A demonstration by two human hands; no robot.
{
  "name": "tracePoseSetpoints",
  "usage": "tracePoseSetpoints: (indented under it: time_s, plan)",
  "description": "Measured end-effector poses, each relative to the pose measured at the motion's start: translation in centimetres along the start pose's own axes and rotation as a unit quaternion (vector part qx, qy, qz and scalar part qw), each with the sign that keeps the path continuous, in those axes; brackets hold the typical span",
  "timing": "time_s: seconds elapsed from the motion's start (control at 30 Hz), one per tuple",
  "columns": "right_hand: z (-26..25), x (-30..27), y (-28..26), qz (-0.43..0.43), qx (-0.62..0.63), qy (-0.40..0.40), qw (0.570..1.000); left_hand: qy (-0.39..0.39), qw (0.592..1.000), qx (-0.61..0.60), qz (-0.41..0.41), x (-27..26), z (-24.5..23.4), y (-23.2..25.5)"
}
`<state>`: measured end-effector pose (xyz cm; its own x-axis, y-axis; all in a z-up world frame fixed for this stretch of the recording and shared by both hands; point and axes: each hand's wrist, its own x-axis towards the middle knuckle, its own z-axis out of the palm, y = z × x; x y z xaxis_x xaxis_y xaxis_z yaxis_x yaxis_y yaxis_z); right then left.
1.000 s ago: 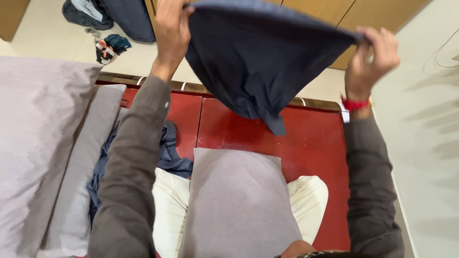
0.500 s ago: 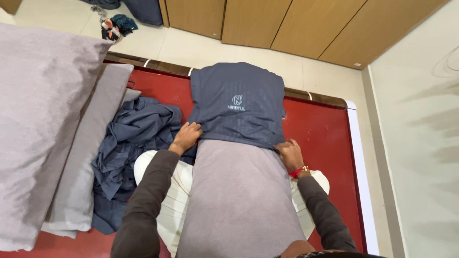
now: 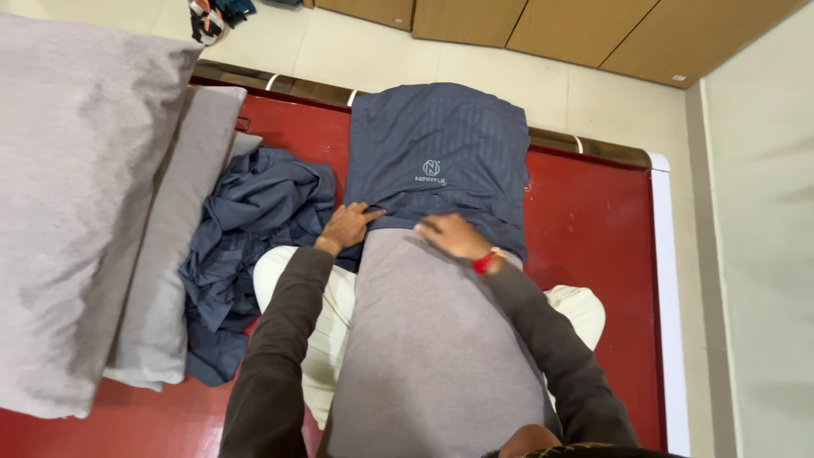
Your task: The person puts a dark blue pillowcase onto a light purple pillow while sitting on a bed.
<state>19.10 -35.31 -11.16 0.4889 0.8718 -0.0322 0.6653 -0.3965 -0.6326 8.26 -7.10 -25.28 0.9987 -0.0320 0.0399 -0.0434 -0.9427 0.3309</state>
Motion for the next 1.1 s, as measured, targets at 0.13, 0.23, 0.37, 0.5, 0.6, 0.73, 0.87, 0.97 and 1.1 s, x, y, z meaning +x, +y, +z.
tracePoseSetpoints:
  time_s: [0.13, 0.23, 0.37, 0.5, 0.6, 0.73, 0.87, 0.97, 1.1]
  plan:
    - [4.8, 0.4, -1.4, 0.074, -0.089, -0.112, 0.987, -0.014, 0.998, 0.059, 0.018, -0.4, 0.8, -0.3]
    - [4.6, -1.2, -1.6, 0.044, -0.036, -0.138, 0.989, 0.001, 0.995, 0.099, 0.031, -0.6, 1.9, -0.2]
    - [2.1, -4.2, -2.3, 0.066, -0.009, -0.123, 0.990, -0.005, 0.991, 0.126, 0.039, 0.5, 2.2, -0.2]
    - [1.6, -2.5, -0.4, 0.061, -0.063, -0.063, 0.994, -0.028, 0.999, 0.041, -0.004, 0.4, 1.8, -0.3]
    - [3.8, -0.1, 1.2, 0.132, -0.090, -0.114, 0.981, -0.034, 0.996, -0.076, 0.019, 0.1, 0.7, -0.4]
    - [5.9, 0.1, 0.8, 0.068, -0.192, -0.080, 0.976, -0.058, 0.996, -0.066, -0.010, -1.0, 0.7, -0.1]
    - [5.8, -1.4, 0.1, 0.060, -0.160, -0.016, 0.985, -0.041, 0.999, -0.023, -0.020, -1.1, 0.6, 0.5]
    - [6.7, -1.5, 2.5, 0.041, 0.009, 0.005, 0.999, -0.055, 0.998, 0.007, -0.028, -1.5, -0.4, 1.5]
    - [6.5, -2.9, 2.9, 0.011, 0.098, 0.019, 0.995, -0.061, 0.997, 0.038, -0.020, -1.5, -1.3, 2.6]
